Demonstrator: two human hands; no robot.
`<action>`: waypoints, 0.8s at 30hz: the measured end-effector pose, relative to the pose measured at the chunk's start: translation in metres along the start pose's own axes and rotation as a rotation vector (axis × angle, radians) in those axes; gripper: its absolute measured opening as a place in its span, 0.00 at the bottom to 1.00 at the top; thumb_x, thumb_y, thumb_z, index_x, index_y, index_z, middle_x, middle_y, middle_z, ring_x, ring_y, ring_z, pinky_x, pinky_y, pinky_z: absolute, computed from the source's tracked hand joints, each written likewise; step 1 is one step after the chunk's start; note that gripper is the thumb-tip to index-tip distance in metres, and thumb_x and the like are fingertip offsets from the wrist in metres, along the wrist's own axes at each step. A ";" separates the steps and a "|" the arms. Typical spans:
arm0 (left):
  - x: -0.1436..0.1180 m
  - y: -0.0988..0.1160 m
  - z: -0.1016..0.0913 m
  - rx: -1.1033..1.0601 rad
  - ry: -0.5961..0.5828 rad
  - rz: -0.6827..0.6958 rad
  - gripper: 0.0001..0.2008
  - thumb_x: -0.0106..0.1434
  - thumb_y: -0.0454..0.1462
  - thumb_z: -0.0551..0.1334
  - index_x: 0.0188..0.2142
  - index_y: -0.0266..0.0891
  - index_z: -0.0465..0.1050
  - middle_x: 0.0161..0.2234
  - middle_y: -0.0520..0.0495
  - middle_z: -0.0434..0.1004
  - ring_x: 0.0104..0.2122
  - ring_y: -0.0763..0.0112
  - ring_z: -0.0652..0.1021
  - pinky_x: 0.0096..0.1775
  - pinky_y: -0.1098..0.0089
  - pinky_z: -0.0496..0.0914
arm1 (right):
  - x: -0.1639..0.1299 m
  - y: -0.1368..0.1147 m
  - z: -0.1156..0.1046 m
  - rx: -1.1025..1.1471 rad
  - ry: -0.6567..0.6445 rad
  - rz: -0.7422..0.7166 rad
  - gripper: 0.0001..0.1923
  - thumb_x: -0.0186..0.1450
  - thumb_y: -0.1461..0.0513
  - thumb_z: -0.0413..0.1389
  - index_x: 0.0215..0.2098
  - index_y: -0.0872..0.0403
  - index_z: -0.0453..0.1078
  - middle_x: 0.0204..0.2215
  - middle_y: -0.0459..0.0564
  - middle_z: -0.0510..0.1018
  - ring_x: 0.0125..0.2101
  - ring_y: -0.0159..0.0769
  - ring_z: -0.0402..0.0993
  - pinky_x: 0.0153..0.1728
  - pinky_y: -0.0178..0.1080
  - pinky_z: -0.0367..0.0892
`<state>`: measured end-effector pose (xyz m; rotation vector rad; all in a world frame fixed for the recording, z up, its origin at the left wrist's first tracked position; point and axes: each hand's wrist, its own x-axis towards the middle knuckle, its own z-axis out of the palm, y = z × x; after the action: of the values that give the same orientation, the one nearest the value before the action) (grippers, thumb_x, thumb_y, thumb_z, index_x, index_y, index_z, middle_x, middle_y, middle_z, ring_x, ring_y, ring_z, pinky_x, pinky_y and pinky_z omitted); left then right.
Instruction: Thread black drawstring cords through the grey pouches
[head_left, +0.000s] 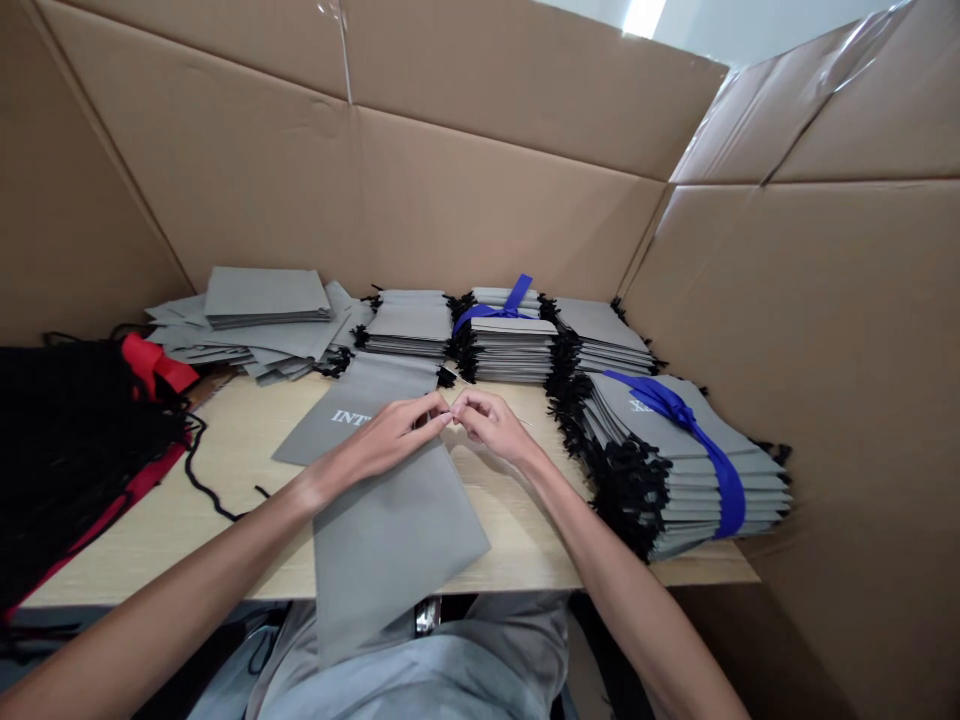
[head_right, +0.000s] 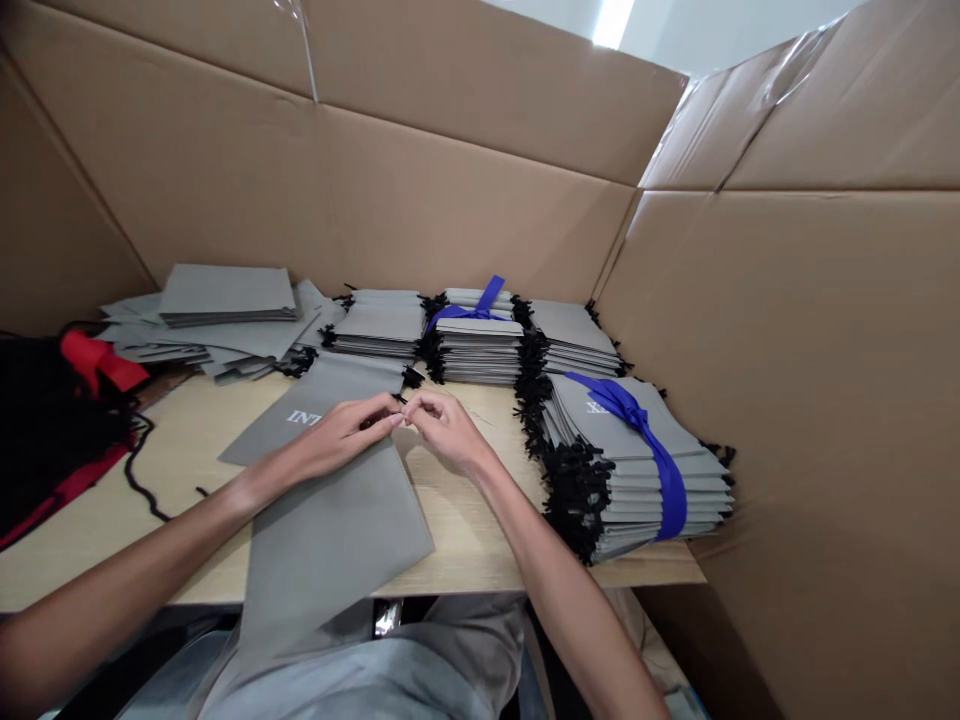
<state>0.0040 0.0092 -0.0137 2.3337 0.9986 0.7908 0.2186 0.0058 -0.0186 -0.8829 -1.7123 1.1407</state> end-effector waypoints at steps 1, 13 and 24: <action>0.000 -0.002 0.000 0.002 0.000 0.002 0.21 0.79 0.54 0.52 0.42 0.43 0.75 0.35 0.54 0.79 0.34 0.66 0.76 0.39 0.71 0.68 | 0.000 0.001 0.001 0.007 0.002 0.006 0.13 0.64 0.51 0.59 0.29 0.51 0.70 0.24 0.40 0.65 0.25 0.31 0.57 0.28 0.34 0.52; 0.001 -0.009 -0.003 0.011 -0.063 -0.031 0.21 0.76 0.53 0.53 0.37 0.42 0.73 0.30 0.55 0.73 0.31 0.69 0.72 0.35 0.71 0.63 | 0.003 0.012 0.007 0.028 0.012 0.033 0.13 0.62 0.51 0.59 0.28 0.51 0.70 0.24 0.41 0.66 0.25 0.30 0.58 0.26 0.34 0.52; -0.004 -0.011 0.000 0.119 -0.022 -0.045 0.21 0.79 0.57 0.51 0.49 0.48 0.74 0.43 0.48 0.85 0.40 0.56 0.84 0.41 0.67 0.70 | -0.002 0.013 -0.008 -0.058 0.041 0.052 0.27 0.75 0.41 0.50 0.31 0.52 0.72 0.21 0.41 0.66 0.22 0.32 0.61 0.27 0.36 0.57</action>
<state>-0.0031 0.0128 -0.0216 2.4054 1.1129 0.7040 0.2277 0.0111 -0.0293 -0.9849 -1.7047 1.1043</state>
